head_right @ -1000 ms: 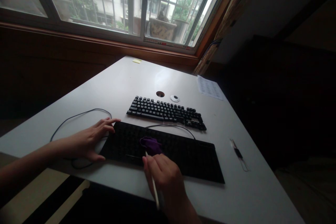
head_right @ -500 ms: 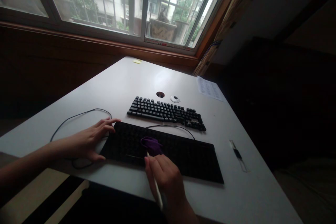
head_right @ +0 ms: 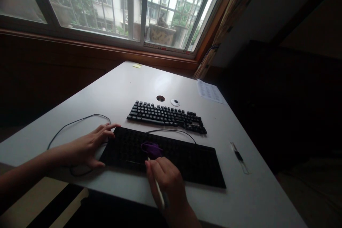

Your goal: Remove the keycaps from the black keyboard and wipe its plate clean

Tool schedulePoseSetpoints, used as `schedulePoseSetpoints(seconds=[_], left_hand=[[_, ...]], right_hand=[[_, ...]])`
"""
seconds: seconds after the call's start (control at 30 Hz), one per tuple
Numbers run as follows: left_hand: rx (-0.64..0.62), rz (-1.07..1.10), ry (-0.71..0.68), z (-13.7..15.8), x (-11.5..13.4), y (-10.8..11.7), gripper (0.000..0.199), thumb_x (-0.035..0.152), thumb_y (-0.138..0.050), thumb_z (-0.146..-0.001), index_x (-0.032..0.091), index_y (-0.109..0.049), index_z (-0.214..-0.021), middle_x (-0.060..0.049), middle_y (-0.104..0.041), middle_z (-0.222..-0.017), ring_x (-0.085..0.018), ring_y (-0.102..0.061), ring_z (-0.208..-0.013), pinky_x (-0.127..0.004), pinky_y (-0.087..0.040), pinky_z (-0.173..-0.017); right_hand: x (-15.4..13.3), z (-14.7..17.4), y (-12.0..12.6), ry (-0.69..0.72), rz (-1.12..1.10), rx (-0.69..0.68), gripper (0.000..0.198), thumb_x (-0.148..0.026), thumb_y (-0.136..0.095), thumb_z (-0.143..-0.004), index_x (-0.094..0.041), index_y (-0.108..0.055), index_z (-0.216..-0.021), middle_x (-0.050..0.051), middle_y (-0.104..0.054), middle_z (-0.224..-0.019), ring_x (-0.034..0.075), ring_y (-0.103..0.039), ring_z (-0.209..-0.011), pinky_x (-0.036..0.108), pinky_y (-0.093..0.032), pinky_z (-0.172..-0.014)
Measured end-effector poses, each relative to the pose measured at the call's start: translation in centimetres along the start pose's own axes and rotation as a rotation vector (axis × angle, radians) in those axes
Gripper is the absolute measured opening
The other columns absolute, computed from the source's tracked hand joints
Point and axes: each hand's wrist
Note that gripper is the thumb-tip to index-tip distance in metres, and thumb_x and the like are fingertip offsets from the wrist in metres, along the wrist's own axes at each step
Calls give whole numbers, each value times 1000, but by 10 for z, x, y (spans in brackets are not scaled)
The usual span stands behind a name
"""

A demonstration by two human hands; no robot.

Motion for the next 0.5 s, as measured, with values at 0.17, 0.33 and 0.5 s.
schedulePoseSetpoints(seconds=[0.17, 0.33, 0.5], left_hand=[[-13, -19, -3, 0, 1, 1, 77, 37, -86, -68, 25, -40, -129, -18, -23, -163, -47, -25, -146, -67, -41, -110], [-2, -17, -2, 0, 2, 1, 77, 39, -86, -68, 25, -41, -128, -18, -24, -162, -46, -27, -146, -66, -41, -110], [3, -12, -11, 2, -1, 0, 80, 42, -86, -69, 25, -40, -133, -19, -26, -161, -47, -25, -147, -66, -42, -109]], right_hand=[[-2, -1, -6, 104, 144, 66, 16, -8, -57, -98, -17, -69, -91, 3, -63, -70, 16, -59, -63, 30, -44, -62], [-8, -2, -9, 94, 209, 47, 19, -10, -56, -99, -18, -65, -84, 3, -61, -69, 16, -57, -63, 31, -41, -60], [-6, -5, -2, -32, 43, -14, 26, -12, -51, -102, -20, -59, -78, 2, -60, -71, 15, -56, -65, 30, -39, -62]])
Point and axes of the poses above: each hand's wrist, its own z-axis away from the middle knuckle, its own y-axis out of the back of the hand, x = y × z
